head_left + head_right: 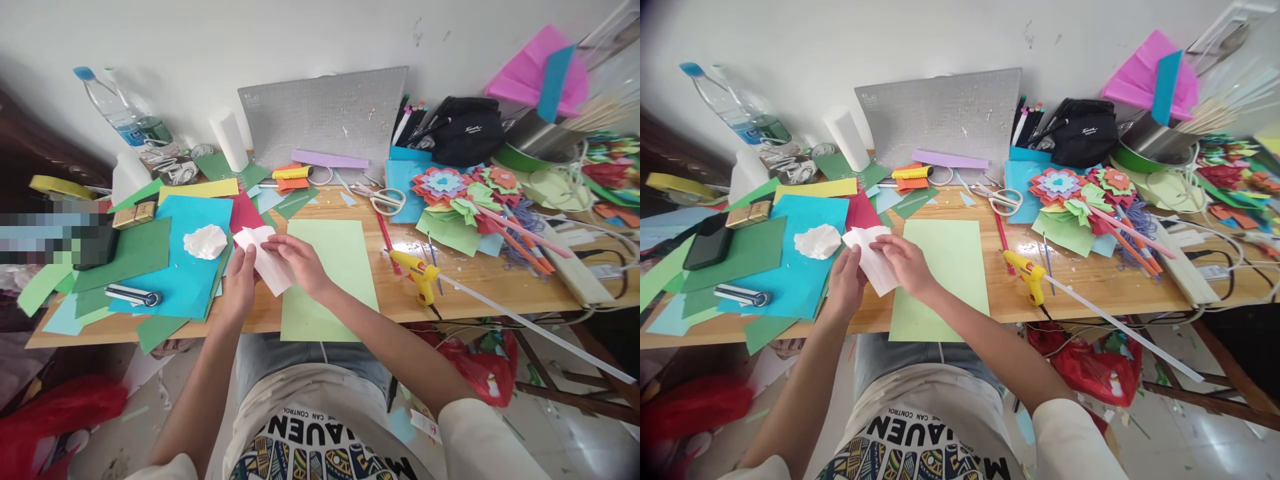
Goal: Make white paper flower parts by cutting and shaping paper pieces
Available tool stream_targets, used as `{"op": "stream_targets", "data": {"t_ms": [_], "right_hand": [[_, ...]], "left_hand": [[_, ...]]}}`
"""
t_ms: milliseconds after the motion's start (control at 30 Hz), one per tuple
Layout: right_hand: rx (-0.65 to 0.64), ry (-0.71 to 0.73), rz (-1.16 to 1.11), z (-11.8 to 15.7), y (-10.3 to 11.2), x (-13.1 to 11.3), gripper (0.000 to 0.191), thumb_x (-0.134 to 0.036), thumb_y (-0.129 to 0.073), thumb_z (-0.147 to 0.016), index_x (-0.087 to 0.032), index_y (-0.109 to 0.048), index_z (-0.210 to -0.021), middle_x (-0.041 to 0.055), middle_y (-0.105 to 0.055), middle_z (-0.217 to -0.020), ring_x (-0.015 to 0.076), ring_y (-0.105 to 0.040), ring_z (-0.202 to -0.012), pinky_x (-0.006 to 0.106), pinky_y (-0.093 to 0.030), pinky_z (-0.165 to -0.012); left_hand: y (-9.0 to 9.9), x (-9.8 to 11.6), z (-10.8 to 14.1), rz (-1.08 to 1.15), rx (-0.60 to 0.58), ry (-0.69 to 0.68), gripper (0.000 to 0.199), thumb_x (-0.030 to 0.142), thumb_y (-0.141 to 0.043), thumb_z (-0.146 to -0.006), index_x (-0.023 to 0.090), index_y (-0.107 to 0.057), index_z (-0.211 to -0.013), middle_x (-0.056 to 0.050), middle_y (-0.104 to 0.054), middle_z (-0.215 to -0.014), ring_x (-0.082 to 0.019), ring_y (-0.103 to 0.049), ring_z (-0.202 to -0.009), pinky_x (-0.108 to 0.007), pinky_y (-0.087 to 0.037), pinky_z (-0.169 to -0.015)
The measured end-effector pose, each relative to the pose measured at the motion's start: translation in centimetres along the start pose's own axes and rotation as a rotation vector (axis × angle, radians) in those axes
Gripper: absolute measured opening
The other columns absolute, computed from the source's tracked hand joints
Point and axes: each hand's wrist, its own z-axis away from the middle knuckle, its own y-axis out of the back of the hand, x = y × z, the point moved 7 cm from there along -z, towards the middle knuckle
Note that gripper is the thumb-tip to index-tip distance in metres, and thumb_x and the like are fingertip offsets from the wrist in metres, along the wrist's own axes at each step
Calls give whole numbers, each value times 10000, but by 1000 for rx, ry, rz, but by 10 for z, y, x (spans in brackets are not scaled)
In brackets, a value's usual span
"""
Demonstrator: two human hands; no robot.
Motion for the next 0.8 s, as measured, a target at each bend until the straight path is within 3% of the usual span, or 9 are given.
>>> {"op": "stream_targets", "data": {"t_ms": [133, 267, 333, 467, 533, 667, 800], "right_hand": [[-50, 157, 151, 21, -8, -13, 314, -247, -476, -939, -233, -589, -1231, 51, -714, -1232, 187, -638, -1191, 375, -499, -1046], [213, 366, 358, 33, 13, -35, 233, -283, -584, -901, -234, -631, -1123, 79, -647, -1268, 198, -603, -1214, 358, -504, -1041], [318, 399, 539, 37, 21, -40, 270, -333, -692, -836, -234, -650, -1084, 89, -623, -1243, 219, -595, -1186, 364, -517, -1008], [374, 374, 738, 38, 34, -38, 278, -388, -708, -839, -241, -682, -1073, 87, -637, -1142, 226, -624, -1066, 368, -530, -949], [387, 362, 758, 38, 40, -38, 210, -371, -599, -921, -240, -706, -1046, 86, -659, -1102, 219, -637, -1033, 365, -526, -938], [389, 366, 692, 36, 50, -43, 292, -382, -491, -973, -219, -730, -935, 81, -698, -1068, 218, -654, -1013, 349, -517, -923], [534, 191, 314, 30, 89, -28, 371, -506, -503, -928, -188, -689, -880, 65, -724, -947, 236, -683, -933, 347, -557, -817]], "left_hand": [[-6, 9, 8, 157, 43, -17, 451, 480, -701, -819, 182, -643, -1152, -81, -718, -1101, -230, -685, -976, -283, -534, -781], [-20, 9, 16, 311, 13, 74, 400, 448, -724, -796, 166, -672, -1076, -82, -746, -1049, -254, -692, -1015, -309, -548, -811], [-30, 11, 18, 344, -17, 104, 375, 433, -741, -780, 164, -687, -1036, -77, -754, -1023, -253, -696, -1013, -311, -551, -818], [-54, 10, 19, 448, -126, 222, 359, 423, -796, -720, 152, -708, -939, -80, -761, -920, -252, -715, -947, -323, -565, -790], [-66, 8, 17, 502, -175, 259, 362, 417, -819, -692, 146, -710, -906, -86, -760, -896, -254, -721, -921, -332, -572, -773], [-75, 10, 10, 487, -190, 224, 355, 425, -819, -693, 141, -712, -879, -89, -761, -858, -268, -727, -913, -345, -579, -762], [-54, 13, 2, 429, -112, 199, 360, 424, -793, -705, 135, -706, -901, -101, -765, -875, -299, -727, -936, -372, -589, -782]]}}
